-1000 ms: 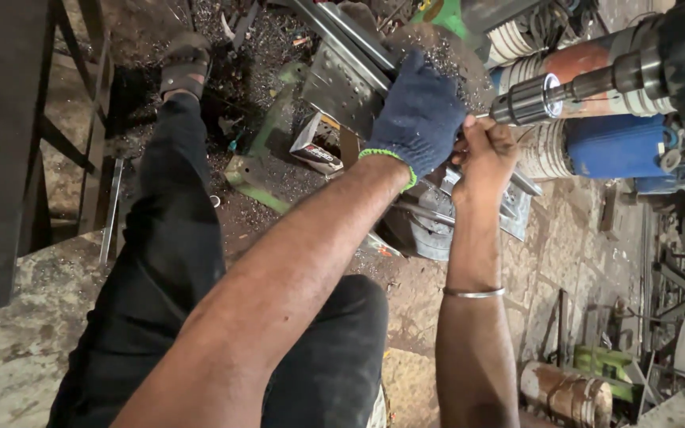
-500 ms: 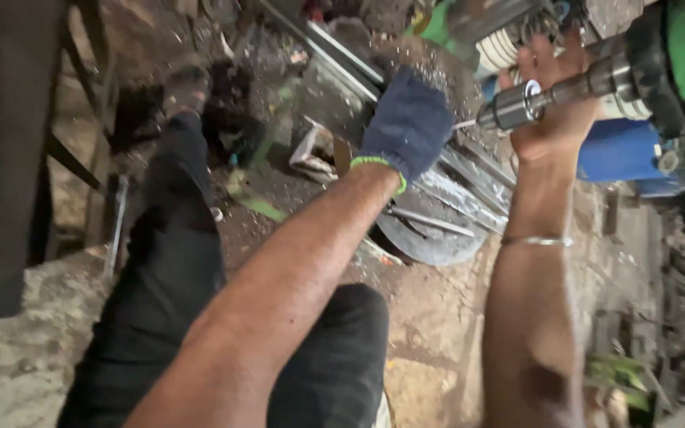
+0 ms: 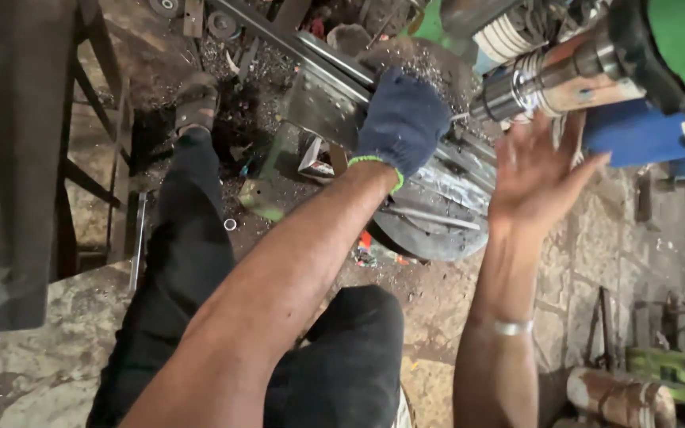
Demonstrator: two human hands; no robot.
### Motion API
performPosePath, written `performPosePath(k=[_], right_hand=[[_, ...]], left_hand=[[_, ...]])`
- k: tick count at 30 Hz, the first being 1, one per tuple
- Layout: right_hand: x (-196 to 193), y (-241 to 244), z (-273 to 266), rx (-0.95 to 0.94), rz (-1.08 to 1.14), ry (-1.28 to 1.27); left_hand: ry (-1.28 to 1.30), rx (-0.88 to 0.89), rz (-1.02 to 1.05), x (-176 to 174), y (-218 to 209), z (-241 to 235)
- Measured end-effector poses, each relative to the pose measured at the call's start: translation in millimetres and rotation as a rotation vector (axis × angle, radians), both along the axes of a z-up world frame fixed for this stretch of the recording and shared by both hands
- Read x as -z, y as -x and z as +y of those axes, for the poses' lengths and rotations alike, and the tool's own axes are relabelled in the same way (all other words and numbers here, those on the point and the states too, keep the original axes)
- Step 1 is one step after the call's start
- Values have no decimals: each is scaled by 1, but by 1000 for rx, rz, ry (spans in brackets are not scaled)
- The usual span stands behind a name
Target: The person works at a green drill press in a metal workshop, positioning a long metal rod and a flat metal strip on the machine table. They operate the drill press handle to drill holes, reposition the bar between holes, and use a wrench to tighten or adjust the workpiece and chuck.
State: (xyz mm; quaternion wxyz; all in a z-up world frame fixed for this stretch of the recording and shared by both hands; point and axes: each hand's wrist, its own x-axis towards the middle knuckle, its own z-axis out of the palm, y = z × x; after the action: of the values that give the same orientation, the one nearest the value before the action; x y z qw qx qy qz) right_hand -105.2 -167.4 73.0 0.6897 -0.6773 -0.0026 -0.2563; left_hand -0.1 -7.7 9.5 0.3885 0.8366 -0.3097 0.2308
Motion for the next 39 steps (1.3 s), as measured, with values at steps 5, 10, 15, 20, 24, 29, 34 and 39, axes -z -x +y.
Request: performPosePath(k=[5,10,15,20,24,29,34,39], right_hand=[[-8,-87,-22,-103,-113,-95],[4,-61,-12,-112,-54,-81],[74,-35,-52,246,125,162],[58,-29,-38,115,-8,32],[21,-38,-40,31,-42,-31],[-18,-65,-16,-335,-206,229],[-27,-74,-3,-220,-116,-169],[27,-50,-31,193,-71,-77]], left_hand=[[68,-26,56,-6,-2,-14],[169,-86,-11,-7,-6,-25],[247,-19,-27,17,-6,-35],[152,19,156,2,-3,-24],[282,-22,76,6,-4,-24],[190,124,164,-2,-8,-17],[261,117,118,3,-11,-18],[221,108,61,5,-17,-22]])
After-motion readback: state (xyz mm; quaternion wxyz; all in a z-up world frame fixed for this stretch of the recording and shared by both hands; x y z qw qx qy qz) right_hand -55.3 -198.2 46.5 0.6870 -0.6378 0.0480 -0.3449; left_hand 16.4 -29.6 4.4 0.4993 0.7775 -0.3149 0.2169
